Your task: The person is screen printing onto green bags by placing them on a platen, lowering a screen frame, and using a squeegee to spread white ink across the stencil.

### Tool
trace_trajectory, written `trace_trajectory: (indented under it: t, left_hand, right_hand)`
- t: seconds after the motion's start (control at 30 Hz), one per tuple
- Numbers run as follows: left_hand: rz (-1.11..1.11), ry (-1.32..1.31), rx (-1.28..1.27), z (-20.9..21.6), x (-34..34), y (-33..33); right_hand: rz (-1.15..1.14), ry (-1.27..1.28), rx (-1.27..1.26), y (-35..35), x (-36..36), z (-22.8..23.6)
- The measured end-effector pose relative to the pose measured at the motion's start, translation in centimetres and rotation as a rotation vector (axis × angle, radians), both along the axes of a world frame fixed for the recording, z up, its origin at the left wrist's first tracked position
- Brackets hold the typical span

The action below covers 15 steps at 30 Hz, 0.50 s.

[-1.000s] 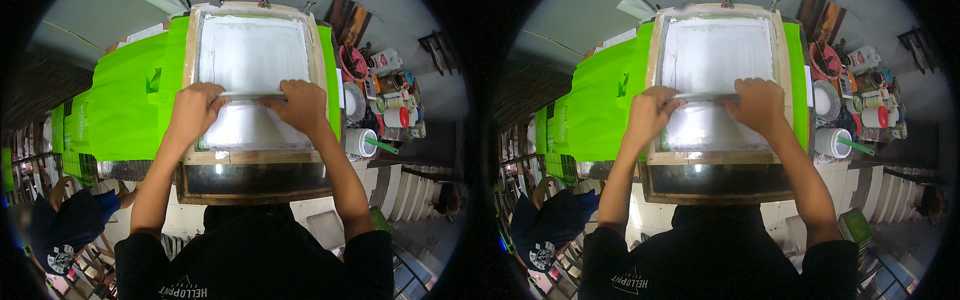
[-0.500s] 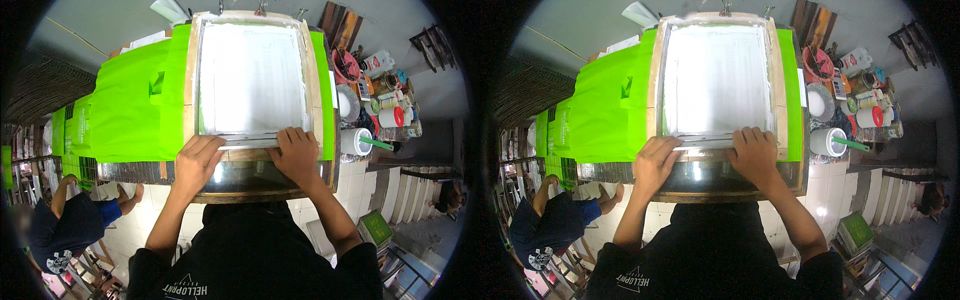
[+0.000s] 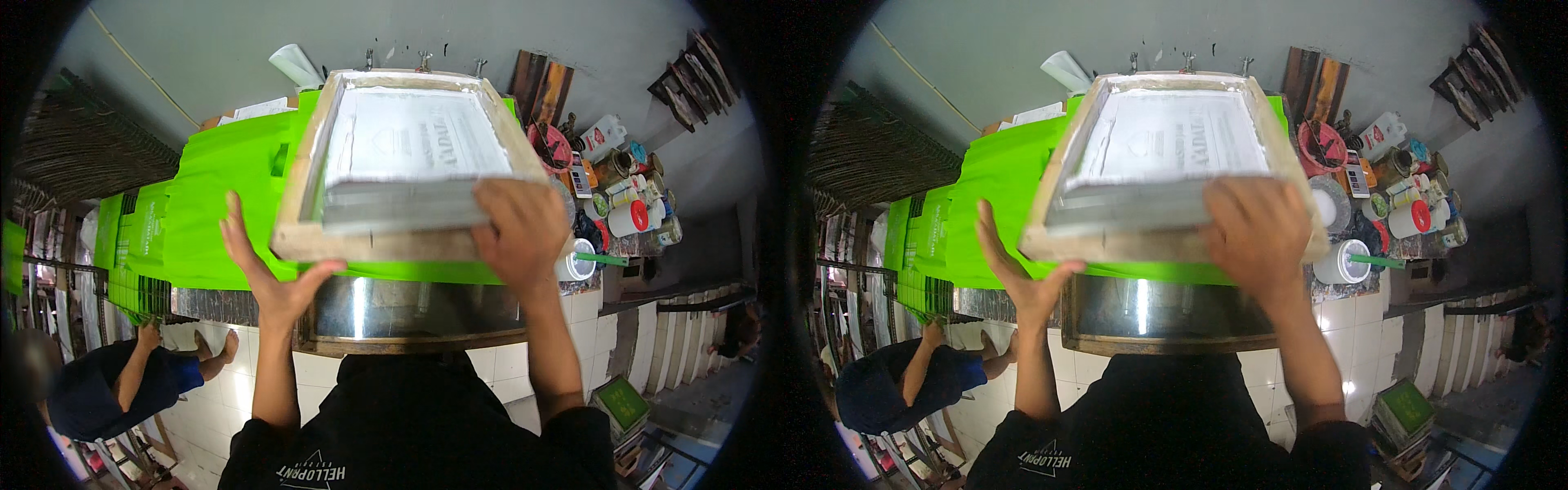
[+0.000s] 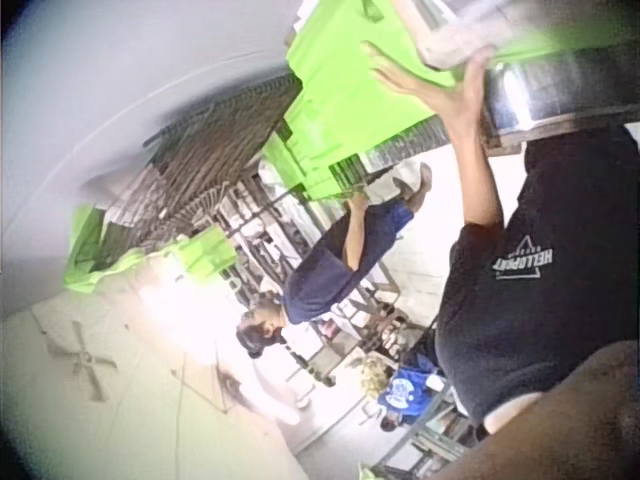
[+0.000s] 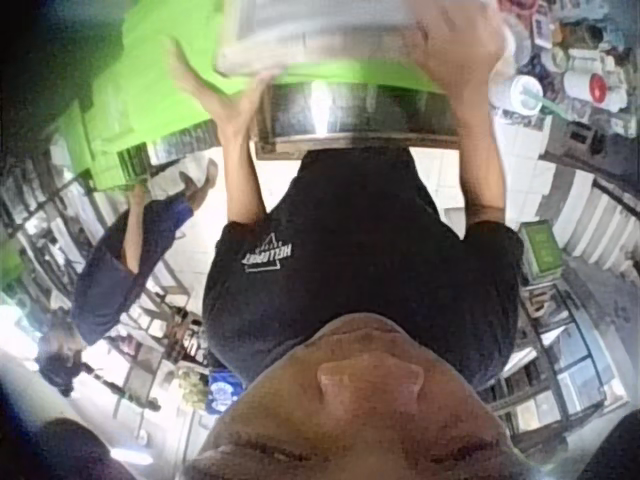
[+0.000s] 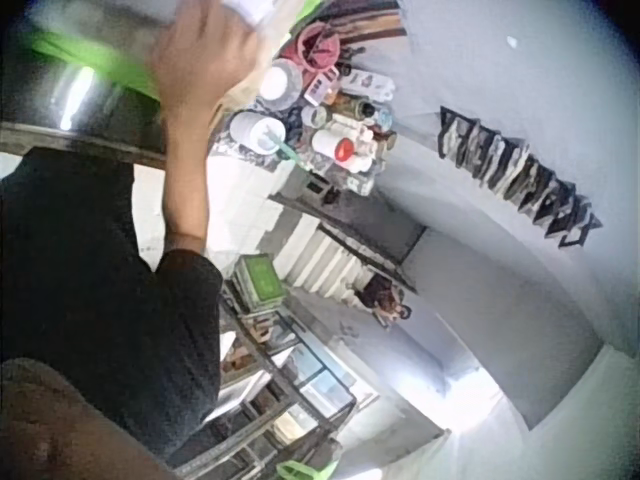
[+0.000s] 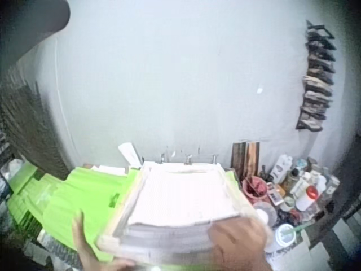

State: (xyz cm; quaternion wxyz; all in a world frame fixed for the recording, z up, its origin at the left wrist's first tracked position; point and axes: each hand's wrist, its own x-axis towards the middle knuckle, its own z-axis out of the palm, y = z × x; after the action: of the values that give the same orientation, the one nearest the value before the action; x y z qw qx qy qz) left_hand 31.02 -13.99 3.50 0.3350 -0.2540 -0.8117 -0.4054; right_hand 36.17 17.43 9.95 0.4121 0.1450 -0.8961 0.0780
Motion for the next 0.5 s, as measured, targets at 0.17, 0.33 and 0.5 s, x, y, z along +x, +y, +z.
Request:
trace_trajectory:
  t: [0.17,0.33,0.5]
  left_hand:
    - [0.108,-0.430,0.154,1.2,-6.1,0.9]
    - [0.339,-0.880,-0.155,-6.7,-13.6,-3.3]
    - [-0.041,-1.261,0.179,-9.0,-17.6,-4.5]
  right_hand:
    - [-0.133,0.086,0.075,1.7,-5.6,9.1]
    - [-0.299,-0.056,-0.004,0.9,-9.6,15.8]
    - [-0.257,-0.012,-0.023,1.9,-13.2,19.4]
